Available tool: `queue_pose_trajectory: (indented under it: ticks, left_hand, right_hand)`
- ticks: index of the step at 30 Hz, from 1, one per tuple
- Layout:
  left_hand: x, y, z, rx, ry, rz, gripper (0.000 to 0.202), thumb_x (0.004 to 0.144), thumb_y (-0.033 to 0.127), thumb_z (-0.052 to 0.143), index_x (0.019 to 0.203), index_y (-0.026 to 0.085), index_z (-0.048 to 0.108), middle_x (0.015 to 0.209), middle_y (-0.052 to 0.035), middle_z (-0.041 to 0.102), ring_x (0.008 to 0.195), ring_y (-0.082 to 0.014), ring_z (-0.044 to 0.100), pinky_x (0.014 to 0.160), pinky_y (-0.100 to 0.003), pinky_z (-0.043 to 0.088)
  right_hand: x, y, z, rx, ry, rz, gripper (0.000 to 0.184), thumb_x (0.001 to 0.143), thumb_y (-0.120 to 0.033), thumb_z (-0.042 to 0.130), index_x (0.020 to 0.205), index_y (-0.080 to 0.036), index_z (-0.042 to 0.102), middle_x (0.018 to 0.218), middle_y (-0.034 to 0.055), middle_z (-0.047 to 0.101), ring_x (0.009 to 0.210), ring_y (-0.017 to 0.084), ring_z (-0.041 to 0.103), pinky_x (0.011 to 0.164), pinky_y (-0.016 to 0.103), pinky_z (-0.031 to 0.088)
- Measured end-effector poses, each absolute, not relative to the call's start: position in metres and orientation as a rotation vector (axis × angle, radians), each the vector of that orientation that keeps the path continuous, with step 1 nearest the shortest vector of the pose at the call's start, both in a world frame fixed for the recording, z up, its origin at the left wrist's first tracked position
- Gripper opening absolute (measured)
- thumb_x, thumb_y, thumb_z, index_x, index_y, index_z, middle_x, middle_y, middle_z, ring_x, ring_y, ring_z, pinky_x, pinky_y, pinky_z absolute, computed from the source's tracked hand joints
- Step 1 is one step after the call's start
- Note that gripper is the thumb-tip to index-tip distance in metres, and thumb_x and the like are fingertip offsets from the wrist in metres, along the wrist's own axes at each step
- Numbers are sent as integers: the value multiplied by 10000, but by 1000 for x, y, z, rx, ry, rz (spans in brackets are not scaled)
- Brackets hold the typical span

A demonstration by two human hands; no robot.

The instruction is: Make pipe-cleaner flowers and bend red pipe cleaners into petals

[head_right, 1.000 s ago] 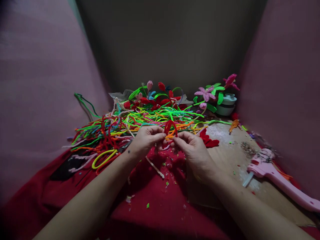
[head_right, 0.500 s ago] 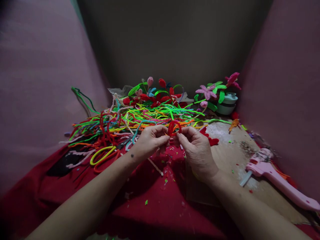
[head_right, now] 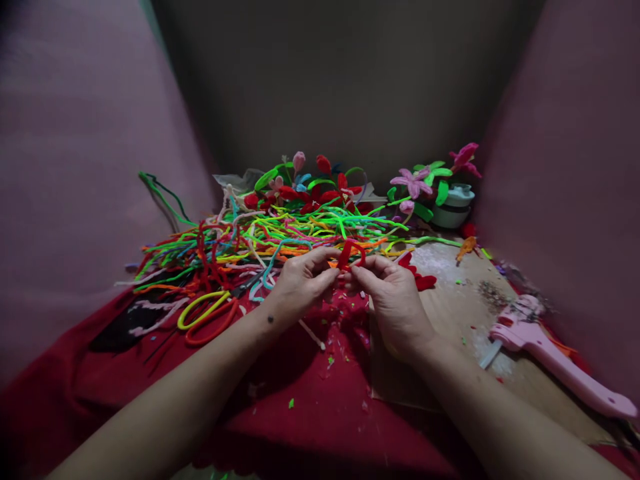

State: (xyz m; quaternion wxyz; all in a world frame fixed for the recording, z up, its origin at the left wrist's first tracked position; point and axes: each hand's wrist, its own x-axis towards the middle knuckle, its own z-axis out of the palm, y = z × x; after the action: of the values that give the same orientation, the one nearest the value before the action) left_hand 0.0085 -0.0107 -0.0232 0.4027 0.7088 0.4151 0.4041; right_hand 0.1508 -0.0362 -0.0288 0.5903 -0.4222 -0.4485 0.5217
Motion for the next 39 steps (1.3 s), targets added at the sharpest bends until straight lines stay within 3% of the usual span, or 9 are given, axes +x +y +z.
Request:
queue_pose_trajectory:
  ticks: [4,10,16,21,28,39]
  left_hand:
    - [8,-11,-16,1480,916,879,282,747,160,492,1023,137,544,566,26,565,397,-99,527,381,-203,419]
    - [8,-10,-14,1272,776,844,141,753,144,513,891,111,511,532,20,557,396,-104,546,348,-195,437]
    - [11,-8,-18,1332,785,834,22,770,126,485,792,126,483,516,18,566,411,-89,563,400,-180,464]
    - [12,-11,-14,1371,809,739,59,795,88,423,786,132,460,464,20,576,398,-103,583,429,-182,467]
    - [14,-13,-13,1418,767,639,102,754,42,429,767,127,485,514,-1,611,465,-100,613,476,-182,491]
    - [-1,5,-36,1699,953,517,65,731,96,477,700,153,472,487,23,567,379,-88,553,373,-141,395]
  right_hand:
    - [152,-34,-30,-984,-1081,1267,133,680,-277,687,695,-163,620,631,10,636,563,118,573,577,256,455]
    - [153,-36,-32,-993,-1059,1431,146,679,-279,681,683,-163,592,619,5,619,527,111,556,518,244,440]
    - [158,-30,-29,-965,-1076,1428,153,631,-247,711,717,-174,607,647,2,607,580,127,567,567,256,453]
    - [160,-24,-29,-922,-931,1478,166,685,-349,665,724,-194,618,632,-6,590,558,122,547,546,254,438]
    - [158,-26,-28,-943,-863,1484,184,603,-301,732,622,-171,603,583,-15,571,519,108,503,492,243,406]
    - [158,-27,-31,-927,-841,1485,209,646,-349,711,673,-188,581,616,-20,559,557,113,529,486,233,422]
